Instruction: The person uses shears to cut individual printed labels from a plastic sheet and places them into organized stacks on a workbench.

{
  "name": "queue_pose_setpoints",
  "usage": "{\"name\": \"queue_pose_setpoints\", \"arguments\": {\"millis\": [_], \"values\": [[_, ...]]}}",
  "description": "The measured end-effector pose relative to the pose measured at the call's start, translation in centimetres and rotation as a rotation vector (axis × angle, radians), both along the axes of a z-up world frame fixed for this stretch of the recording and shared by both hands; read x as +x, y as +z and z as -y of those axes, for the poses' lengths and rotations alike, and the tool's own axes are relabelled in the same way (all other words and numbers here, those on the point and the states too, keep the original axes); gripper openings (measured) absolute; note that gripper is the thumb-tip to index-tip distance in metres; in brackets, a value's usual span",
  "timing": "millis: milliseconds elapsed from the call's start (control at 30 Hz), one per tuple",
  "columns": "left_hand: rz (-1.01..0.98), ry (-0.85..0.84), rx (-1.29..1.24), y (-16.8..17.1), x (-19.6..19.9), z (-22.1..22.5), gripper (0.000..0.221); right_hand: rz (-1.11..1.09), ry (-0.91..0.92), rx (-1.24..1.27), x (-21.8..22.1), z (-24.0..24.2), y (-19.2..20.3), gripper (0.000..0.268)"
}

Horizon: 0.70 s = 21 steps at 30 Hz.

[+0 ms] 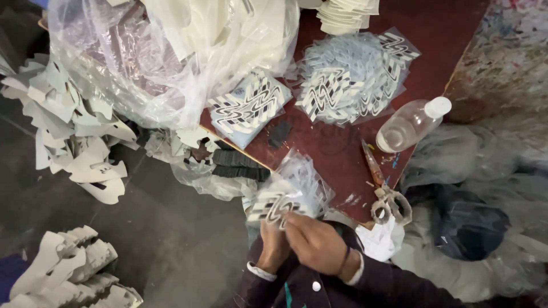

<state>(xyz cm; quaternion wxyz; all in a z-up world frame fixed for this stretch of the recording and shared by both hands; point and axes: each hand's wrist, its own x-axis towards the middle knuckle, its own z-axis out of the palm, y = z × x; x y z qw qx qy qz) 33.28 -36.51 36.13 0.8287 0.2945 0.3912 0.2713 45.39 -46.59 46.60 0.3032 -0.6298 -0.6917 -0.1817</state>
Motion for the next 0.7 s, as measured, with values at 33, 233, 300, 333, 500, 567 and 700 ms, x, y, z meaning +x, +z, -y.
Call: {"name": "queue_pose_setpoints", "arguments": {"millis": [33, 233, 300, 333, 500, 567, 700], "values": [[0.03, 0.024, -0.063, 2.3, 0.3, -0.5, 0.04, -0.069, -0.081, -0.319, 0.5, 0.5, -2.8, 0.036], [0.063, 0.175, -0.274, 5.4, 1.4, -1.0, 0.041, -0.573, -0.382, -0.318, 9.5, 2.2, -2.6, 0.022], [0.044, 0.186, -0.264, 4.7, 1.5, -0.7, 0.042, -0.679, -0.503, -0.308, 10.7, 2.6, 0.9, 0.017], [0.036, 0.188, -0.223, 4.7, 1.6, -0.6, 0.043, -0.643, -0.564, -0.251, 10.6, 2.3, 3.8, 0.015], [-0.015, 0.177, -0.148, 5.6, 1.8, 0.1, 0.047, -0.4, -0.576, -0.154, 5.4, 1.8, 4.8, 0.011], [-0.033, 0.149, -0.226, 6.4, 2.4, 0.0, 0.046, 0.089, -0.268, -0.259, 1.8, 0.3, 2.3, 0.045], [0.097, 0.115, -0.279, 7.2, 1.8, -0.7, 0.053, -0.329, -0.082, -0.368, -0.9, -1.9, 0.1, 0.053]]}}
